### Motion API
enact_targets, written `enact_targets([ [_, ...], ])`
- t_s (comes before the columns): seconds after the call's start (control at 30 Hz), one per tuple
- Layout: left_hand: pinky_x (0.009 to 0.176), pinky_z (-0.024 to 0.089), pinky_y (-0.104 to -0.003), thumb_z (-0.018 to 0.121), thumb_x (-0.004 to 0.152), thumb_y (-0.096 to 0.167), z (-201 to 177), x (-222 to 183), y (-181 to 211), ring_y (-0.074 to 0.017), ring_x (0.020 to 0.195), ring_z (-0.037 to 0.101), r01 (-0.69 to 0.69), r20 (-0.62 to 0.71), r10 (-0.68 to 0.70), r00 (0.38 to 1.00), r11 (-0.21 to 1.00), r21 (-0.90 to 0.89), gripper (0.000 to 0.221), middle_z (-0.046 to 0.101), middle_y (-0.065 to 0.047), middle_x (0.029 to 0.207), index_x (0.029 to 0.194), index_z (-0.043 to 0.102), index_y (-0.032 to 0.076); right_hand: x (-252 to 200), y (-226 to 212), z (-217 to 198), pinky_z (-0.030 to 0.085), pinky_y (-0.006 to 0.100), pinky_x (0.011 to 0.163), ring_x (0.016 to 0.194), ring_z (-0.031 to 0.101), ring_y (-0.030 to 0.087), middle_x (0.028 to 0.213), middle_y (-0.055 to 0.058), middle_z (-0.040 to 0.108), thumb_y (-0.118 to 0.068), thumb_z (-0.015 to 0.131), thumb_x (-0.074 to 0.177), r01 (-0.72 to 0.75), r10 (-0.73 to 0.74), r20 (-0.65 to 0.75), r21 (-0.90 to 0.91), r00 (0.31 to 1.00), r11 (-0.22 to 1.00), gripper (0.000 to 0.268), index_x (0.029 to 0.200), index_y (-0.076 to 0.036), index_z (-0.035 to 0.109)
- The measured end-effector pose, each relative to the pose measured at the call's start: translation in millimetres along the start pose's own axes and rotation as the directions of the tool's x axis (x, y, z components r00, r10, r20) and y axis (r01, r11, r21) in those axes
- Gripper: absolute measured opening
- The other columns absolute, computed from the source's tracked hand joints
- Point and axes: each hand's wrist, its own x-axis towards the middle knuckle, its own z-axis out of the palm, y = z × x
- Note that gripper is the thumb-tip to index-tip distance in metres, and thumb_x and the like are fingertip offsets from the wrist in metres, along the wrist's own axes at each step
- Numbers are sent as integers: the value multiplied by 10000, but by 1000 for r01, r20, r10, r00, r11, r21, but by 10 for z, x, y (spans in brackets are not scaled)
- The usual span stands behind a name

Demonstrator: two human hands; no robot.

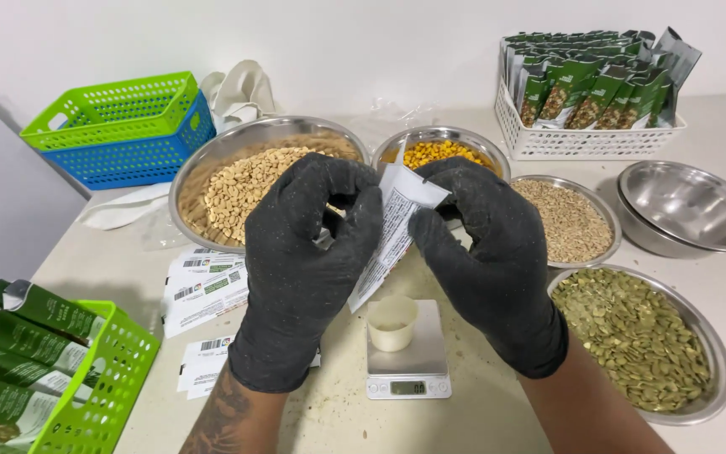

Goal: The person is performing quality control by weighing the contents of small nut packets on a digital scale.

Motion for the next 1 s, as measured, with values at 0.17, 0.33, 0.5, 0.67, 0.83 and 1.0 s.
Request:
enact_targets([
  [0.17, 700, 585, -265, 720, 947, 108, -70, -15, -96, -146, 796, 695, 76, 152, -61, 987, 993, -95, 137, 674, -40, 919, 1083, 718, 94, 116, -121, -56, 547, 448, 861, 1000, 703, 373, 1054, 211, 698, 23, 701, 891, 150, -152, 48, 47, 987, 988, 81, 913, 47, 627],
  [0.33, 678, 547, -306, 707, 944, -10, -80, -57, -172, -211, 802, 648, -95, 79, 101, 992, 992, -85, 162, 645, -84, 930, 1051, 619, 75, 98, -230, 11, 607, 364, 920, 1035, 742, 276, 1131, 147, 725, 48, 728, 875, 12, -18, 50, 114, 999, 993, 327, 1194, -5, 673],
  [0.5, 524, 440, -422, 655, 907, 229, -146, -120, -222, -278, 670, 589, -180, 262, 137, 955, 973, 147, 166, 550, -74, 927, 1014, 592, 119, 13, -211, 86, 600, 368, 822, 864, 750, 266, 971, 129, 744, -21, 859, 848, 74, -73, -8, 51, 997, 996, 204, 1005, -23, 728],
  [0.67, 440, 355, -502, 481, 1036, 399, -289, -71, -237, -350, 704, 565, -371, 376, 233, 897, 858, 354, 308, 523, -75, 868, 914, 587, 136, -8, -177, 117, 582, 385, 832, 886, 745, 288, 920, 112, 754, -42, 862, 841, 104, -105, 5, 13, 995, 994, 149, 882, -33, 719],
  [0.83, 519, 464, -487, 672, 954, 212, -370, -37, -281, -333, 844, 670, -388, 417, 268, 868, 891, 236, 242, 656, -49, 1095, 1183, 621, 153, -20, -104, 83, 596, 406, 867, 938, 751, 314, 985, 148, 763, -65, 881, 849, 146, -147, -7, -19, 989, 989, 179, 960, -2, 754],
  [1.0, 457, 416, -503, 643, 959, 342, -317, -69, -333, -344, 772, 643, -453, 457, 283, 843, 831, 322, 298, 613, -78, 974, 1182, 636, 144, 27, -167, 81, 599, 407, 881, 946, 758, 318, 1005, 153, 768, -66, 834, 893, 165, -165, 16, 25, 986, 986, 157, 1011, 8, 761],
])
